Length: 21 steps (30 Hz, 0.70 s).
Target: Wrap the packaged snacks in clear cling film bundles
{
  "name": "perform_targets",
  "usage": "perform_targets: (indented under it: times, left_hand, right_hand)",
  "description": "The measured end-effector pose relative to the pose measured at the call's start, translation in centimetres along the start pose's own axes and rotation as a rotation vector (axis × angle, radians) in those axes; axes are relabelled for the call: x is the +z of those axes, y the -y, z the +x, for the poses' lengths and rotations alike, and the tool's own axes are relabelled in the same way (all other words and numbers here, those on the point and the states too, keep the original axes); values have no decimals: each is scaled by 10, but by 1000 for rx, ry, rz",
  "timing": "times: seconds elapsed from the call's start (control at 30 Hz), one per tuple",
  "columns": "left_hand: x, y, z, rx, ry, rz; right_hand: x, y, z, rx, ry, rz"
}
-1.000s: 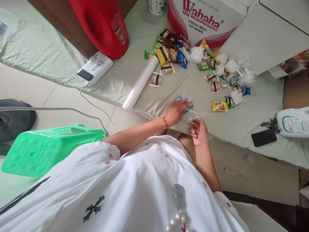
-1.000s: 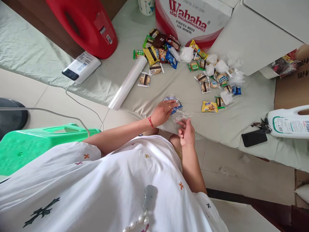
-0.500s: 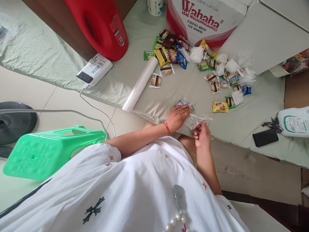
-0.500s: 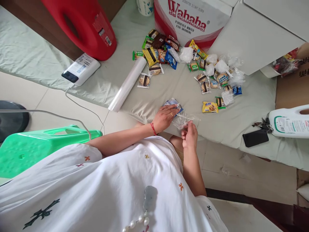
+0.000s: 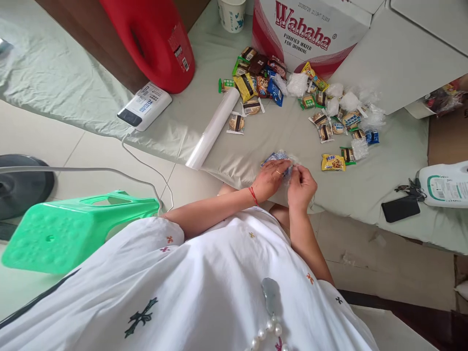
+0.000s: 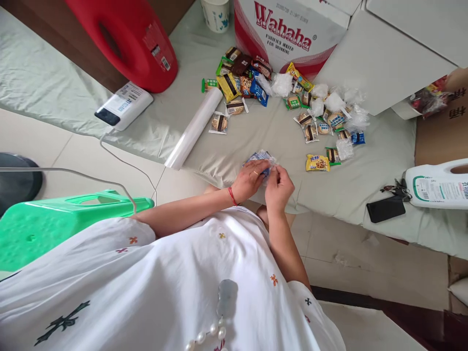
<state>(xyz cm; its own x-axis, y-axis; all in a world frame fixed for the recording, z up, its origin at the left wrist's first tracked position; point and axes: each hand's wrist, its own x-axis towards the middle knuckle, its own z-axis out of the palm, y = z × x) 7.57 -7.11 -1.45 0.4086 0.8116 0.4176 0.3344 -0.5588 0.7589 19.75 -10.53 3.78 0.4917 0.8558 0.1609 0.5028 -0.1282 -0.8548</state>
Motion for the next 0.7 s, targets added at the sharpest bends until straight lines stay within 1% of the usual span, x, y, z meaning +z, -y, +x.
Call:
perform_targets:
  times: [0.07,0.17,0.27,0.33,0.37,0.43,0.5,0.53,0.6,0.67,0.7]
  left_hand:
    - [-1,4,-1,-47,-55,-136]
    - [-10,10,-3,-63,-42,-401]
    - [-23,12,-3,-90,-10,-672]
    - [-33,9,0,-147,-21,-739]
    - [-38,7,2,-173,-33,-716]
    - [-47,2,9,-207,-69,-576]
    - [-55,0,19,-188,-84,-377]
    - [-58,1,25,-150,-63,-282]
    - [-61,8,34,-29,48,-159]
    - [-63,21,39,75,188,-138]
    - [-64,27,39,102,239,-149]
  right_hand:
    - [15,4,6,-95,53,-7]
    - [30,6,9,-229,84,-101]
    - [33,6,4,-263,122,-230]
    - [30,5,0,-252,170,-309]
    - [28,5,-2,-243,194,-338]
    - [24,3,-4,-230,222,-372]
    - [23,1,-4,-239,221,-391]
    - [23,0,-4,-251,214,-404]
    - [24,-2,-4,-286,207,-435]
    - [25,-6,-7,-332,220,-459]
    - [24,-8,-9,-361,238,-463]
